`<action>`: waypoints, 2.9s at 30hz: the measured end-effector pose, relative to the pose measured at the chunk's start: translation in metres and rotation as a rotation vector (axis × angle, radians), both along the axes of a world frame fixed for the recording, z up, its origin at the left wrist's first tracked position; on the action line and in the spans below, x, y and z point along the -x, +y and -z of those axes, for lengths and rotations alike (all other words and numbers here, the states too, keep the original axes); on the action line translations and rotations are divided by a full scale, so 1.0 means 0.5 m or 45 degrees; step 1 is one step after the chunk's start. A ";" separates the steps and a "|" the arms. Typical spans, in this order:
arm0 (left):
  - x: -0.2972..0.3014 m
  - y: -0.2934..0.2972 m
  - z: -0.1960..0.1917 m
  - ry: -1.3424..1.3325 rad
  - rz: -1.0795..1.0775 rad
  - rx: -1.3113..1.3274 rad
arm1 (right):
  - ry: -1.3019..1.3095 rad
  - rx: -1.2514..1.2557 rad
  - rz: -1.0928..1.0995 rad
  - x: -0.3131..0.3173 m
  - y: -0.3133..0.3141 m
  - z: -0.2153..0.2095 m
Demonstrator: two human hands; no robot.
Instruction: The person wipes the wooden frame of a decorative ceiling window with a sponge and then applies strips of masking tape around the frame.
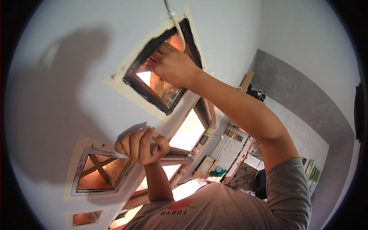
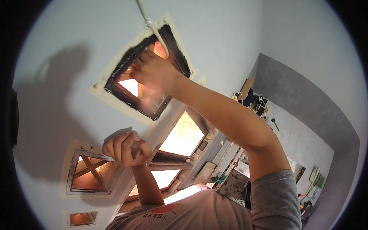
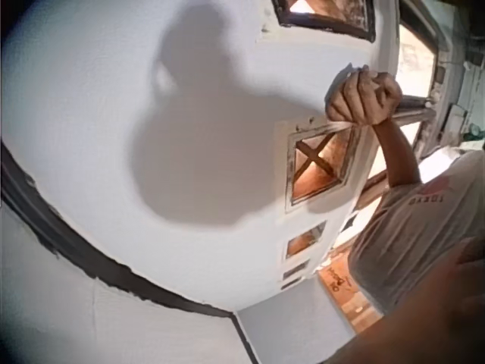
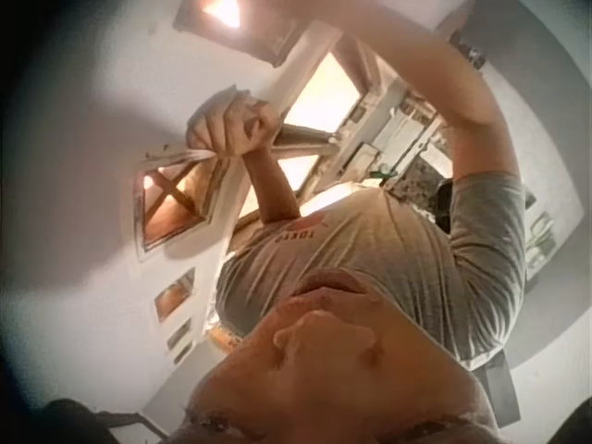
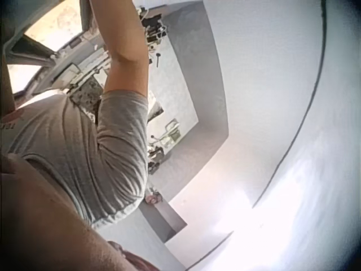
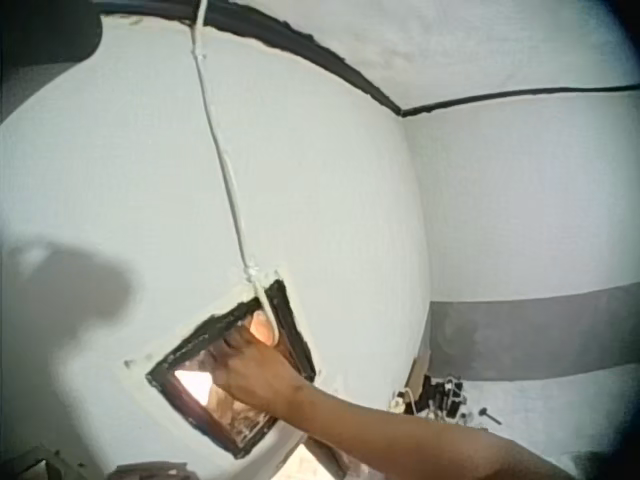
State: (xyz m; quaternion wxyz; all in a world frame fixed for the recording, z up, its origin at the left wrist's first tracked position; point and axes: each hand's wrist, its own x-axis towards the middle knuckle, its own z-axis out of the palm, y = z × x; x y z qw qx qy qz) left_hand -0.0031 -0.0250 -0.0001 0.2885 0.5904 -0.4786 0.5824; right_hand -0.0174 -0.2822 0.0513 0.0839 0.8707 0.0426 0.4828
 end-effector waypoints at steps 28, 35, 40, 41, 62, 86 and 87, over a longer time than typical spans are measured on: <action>0.001 -0.006 -0.009 -0.010 0.010 0.060 | -0.166 0.200 0.123 0.070 0.000 0.004; 0.007 -0.001 -0.006 -0.001 0.009 -0.005 | -0.055 0.322 0.390 0.052 0.013 0.008; 0.009 0.001 -0.007 0.003 -0.003 -0.011 | -0.090 0.051 0.086 0.109 0.010 0.050; 0.008 0.002 -0.007 0.007 -0.008 -0.013 | -0.069 -0.059 0.062 0.126 0.008 0.059; 0.002 0.007 -0.004 0.031 0.047 0.034 | 0.113 -0.706 -0.516 0.169 0.085 0.027; 0.010 -0.003 0.000 -0.004 -0.023 -0.012 | 0.062 0.255 -0.241 0.093 0.006 0.070; 0.009 -0.002 0.001 -0.007 -0.022 -0.016 | 0.057 0.294 -0.247 0.088 -0.001 0.067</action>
